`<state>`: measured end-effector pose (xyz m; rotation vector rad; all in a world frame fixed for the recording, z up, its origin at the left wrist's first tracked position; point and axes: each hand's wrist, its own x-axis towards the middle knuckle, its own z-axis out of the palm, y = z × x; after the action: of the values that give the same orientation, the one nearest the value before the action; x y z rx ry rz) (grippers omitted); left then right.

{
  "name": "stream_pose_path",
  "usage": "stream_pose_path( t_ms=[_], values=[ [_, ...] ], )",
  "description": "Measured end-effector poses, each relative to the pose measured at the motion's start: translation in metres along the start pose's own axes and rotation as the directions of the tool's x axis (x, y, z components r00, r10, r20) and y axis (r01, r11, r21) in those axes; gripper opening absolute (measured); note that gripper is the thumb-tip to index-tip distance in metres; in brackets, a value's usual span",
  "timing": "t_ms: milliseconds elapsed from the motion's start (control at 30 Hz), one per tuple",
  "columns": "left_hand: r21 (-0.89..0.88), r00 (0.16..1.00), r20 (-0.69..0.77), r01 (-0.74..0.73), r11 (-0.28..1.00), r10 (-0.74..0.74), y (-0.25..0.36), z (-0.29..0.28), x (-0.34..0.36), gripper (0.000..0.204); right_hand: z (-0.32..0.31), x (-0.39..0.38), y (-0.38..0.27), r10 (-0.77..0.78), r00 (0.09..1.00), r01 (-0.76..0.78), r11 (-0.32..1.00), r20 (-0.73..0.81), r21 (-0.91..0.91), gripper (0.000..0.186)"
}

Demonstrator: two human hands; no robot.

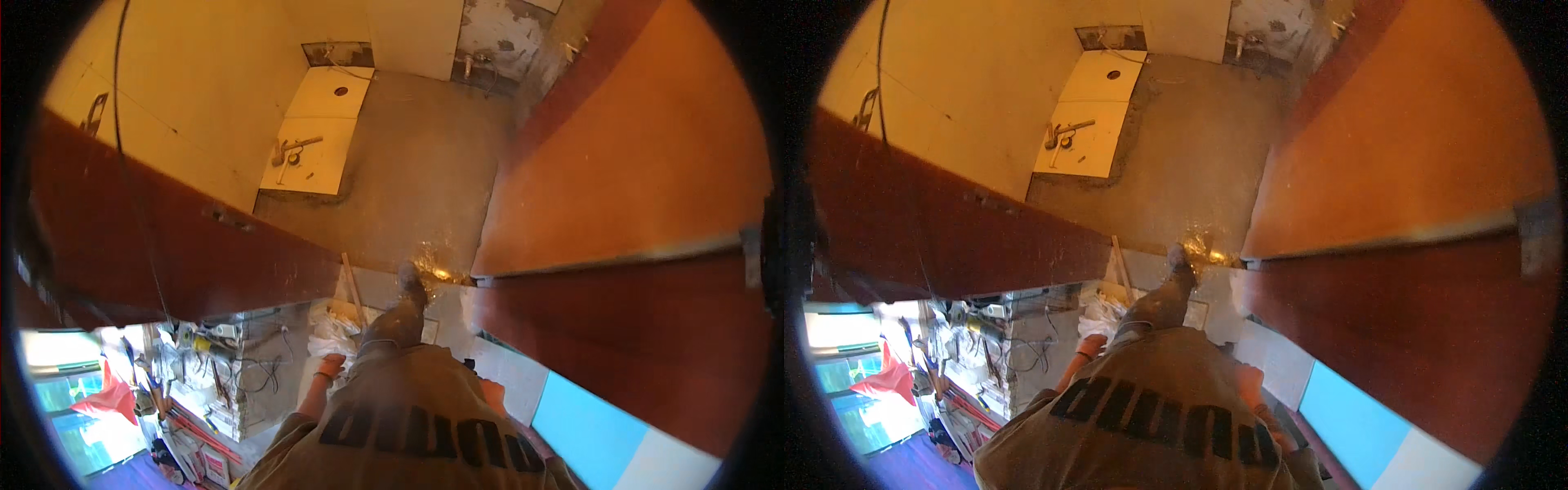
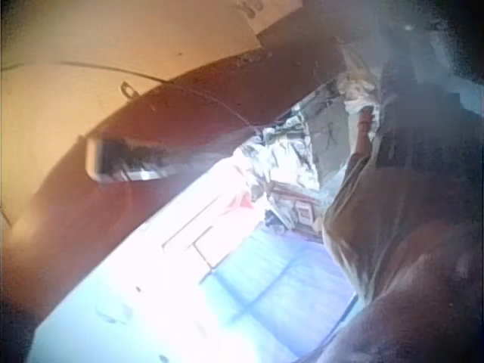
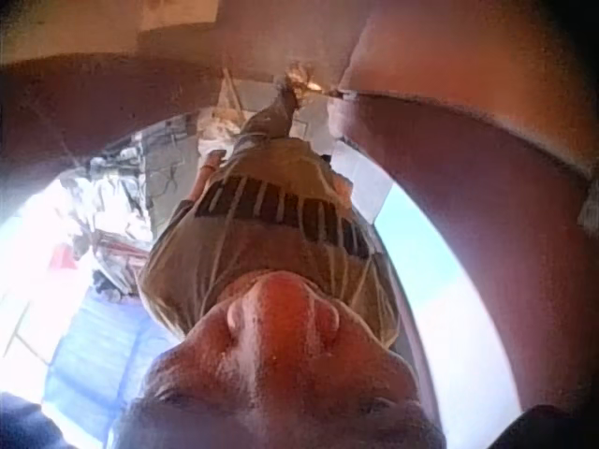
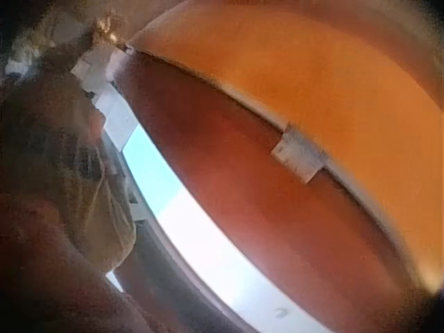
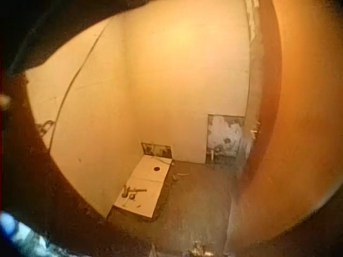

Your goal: The person positions a tile around a pipe, removes it, and uses a grinder to smooth the edges of the circular hole.

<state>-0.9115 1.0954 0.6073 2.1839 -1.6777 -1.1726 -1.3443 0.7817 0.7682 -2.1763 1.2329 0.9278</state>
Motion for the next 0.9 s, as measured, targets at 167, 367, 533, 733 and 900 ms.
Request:
stream_pose_path(
  t_ms=[167,367,533,733,900],
  values=[
    [0.023,0.971,-0.162,0.183,0.983,-0.177,0.013,-0.077,0.112,0.038,-0.095,0.100,-0.003,-0.017,0.980,0.007,0.999,-0.198,-0.049,0.028],
    [-0.758,0.797,-0.299,0.135,0.638,-0.525,0.083,-0.180,0.188,0.032,-0.232,0.159,-0.023,-0.083,0.956,0.080,0.997,-0.282,-0.021,0.024],
    [-0.964,0.663,-0.142,0.075,0.254,-0.735,0.066,-0.165,0.205,0.029,-0.279,0.228,-0.030,-0.163,0.934,0.153,0.987,-0.318,-0.055,0.018],
    [-0.278,0.861,-0.120,0.448,0.850,-0.494,0.033,-0.103,0.228,0.026,-0.343,0.326,-0.036,-0.230,0.959,0.211,0.970,-0.166,-0.122,0.018],
    [-0.198,0.912,-0.010,0.401,0.895,-0.411,0.027,-0.133,0.269,0.023,-0.424,0.374,-0.046,-0.287,0.918,0.339,0.925,-0.273,0.170,0.016]
  ],
)
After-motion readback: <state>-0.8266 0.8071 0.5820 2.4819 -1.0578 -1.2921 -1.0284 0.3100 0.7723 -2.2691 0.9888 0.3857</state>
